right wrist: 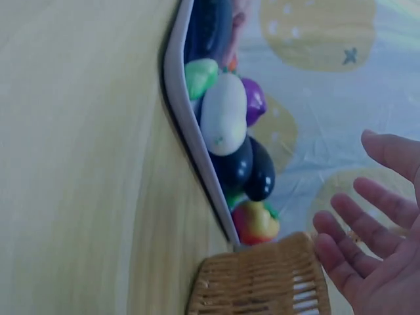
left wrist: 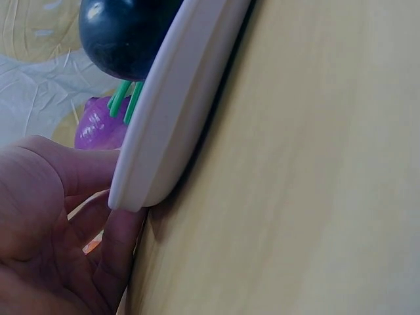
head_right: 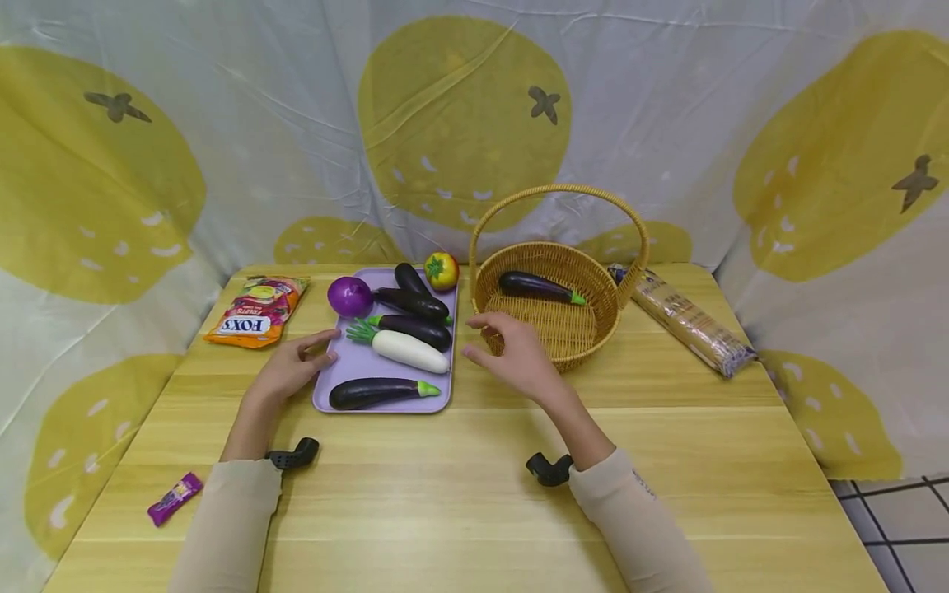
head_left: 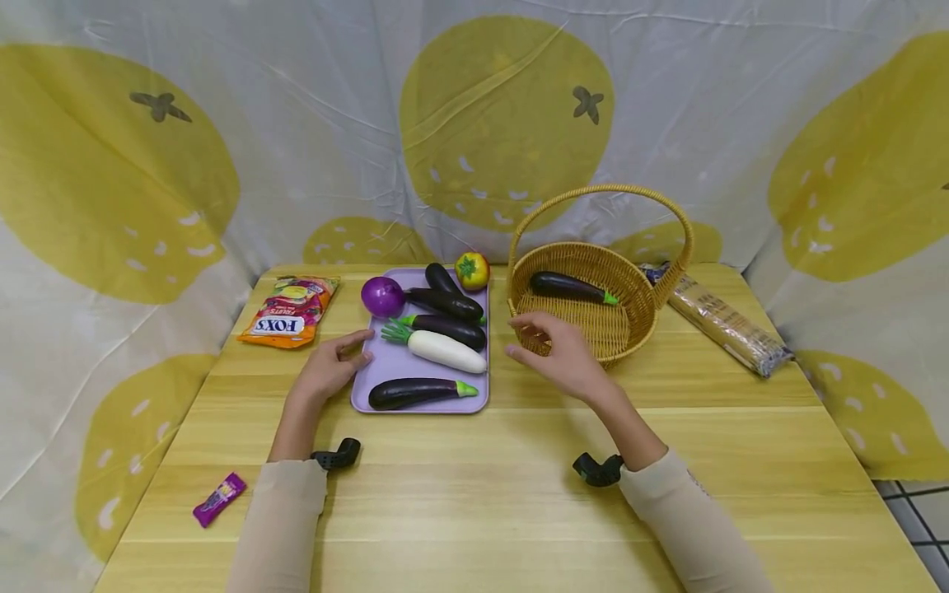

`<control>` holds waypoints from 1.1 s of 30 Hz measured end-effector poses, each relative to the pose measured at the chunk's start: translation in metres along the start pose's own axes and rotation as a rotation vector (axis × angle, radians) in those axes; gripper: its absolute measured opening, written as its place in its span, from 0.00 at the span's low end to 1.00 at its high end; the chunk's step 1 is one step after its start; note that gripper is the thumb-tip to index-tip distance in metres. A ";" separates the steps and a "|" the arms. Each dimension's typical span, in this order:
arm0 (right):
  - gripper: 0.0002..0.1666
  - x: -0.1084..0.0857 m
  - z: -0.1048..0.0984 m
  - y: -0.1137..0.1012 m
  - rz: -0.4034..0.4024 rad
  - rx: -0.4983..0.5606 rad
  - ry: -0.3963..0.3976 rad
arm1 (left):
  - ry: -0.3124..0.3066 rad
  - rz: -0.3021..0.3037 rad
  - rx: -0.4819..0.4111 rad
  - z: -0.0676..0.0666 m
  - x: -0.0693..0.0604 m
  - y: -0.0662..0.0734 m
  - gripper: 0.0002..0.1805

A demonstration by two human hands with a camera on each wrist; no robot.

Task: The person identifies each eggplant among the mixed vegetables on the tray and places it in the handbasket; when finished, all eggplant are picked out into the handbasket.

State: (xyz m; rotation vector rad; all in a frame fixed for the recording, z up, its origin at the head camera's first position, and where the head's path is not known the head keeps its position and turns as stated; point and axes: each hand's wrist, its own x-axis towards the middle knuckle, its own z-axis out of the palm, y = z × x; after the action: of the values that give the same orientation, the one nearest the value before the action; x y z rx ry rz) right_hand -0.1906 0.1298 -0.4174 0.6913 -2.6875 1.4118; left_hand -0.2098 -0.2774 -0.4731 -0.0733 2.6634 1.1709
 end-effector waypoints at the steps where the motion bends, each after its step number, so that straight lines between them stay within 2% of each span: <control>1: 0.24 0.000 0.003 -0.001 -0.005 0.002 -0.005 | -0.001 -0.001 -0.006 0.000 0.000 0.000 0.28; 9: 0.24 -0.001 0.024 -0.012 -0.012 0.054 -0.056 | -0.002 -0.010 -0.011 0.001 -0.001 -0.001 0.29; 27: 0.28 0.001 0.060 -0.017 0.004 0.166 -0.181 | -0.001 -0.012 -0.020 0.000 -0.001 0.000 0.29; 33: 0.28 0.001 0.068 -0.019 0.031 0.185 -0.216 | 0.000 -0.008 -0.020 0.000 -0.001 0.000 0.28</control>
State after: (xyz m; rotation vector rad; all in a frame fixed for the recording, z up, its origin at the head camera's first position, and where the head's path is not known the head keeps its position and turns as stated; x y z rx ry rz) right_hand -0.1716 0.0661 -0.4427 0.8657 -2.7582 1.7027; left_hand -0.2085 -0.2772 -0.4727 -0.0877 2.6494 1.1952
